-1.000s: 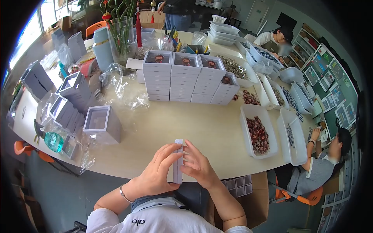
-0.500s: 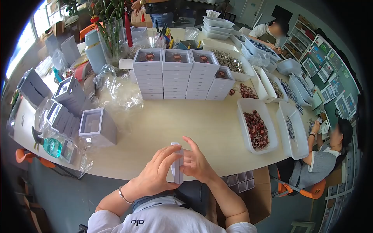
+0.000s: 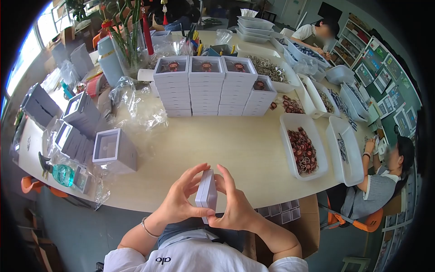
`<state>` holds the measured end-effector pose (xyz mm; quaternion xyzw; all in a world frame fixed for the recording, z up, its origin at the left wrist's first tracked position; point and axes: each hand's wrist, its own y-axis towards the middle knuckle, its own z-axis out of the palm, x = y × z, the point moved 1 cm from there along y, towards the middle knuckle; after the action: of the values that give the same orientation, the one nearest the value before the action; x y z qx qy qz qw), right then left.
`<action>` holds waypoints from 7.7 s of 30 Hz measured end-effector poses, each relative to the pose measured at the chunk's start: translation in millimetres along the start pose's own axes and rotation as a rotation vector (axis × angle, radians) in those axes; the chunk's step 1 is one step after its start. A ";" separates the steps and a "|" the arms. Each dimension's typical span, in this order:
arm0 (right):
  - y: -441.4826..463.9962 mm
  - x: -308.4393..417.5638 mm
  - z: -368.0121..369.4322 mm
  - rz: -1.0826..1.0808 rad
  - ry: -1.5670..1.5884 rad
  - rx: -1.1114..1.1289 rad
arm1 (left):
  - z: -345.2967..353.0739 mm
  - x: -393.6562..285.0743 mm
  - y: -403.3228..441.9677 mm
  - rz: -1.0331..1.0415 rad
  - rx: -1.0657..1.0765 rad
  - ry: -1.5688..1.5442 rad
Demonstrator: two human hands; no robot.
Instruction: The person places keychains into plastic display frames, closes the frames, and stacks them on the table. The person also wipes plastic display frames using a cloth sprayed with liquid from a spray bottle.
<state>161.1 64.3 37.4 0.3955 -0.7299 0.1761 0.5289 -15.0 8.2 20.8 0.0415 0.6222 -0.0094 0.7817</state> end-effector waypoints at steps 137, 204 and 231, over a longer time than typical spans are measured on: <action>1.5 -93.5 -1.4 -0.212 -0.457 -0.600 | -21.6 59.0 66.3 -0.200 -0.533 0.842; -0.5 -71.4 -32.5 0.168 -0.340 -0.695 | -49.6 36.7 35.8 -0.151 -0.098 0.788; -26.7 -82.5 20.7 -0.226 -0.873 -0.030 | -52.7 35.7 39.9 -0.114 -0.007 0.833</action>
<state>178.9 66.0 -50.0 0.5025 -0.8393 -0.0767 0.1930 -55.5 53.3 -23.6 0.0044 0.8865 -0.0329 0.4615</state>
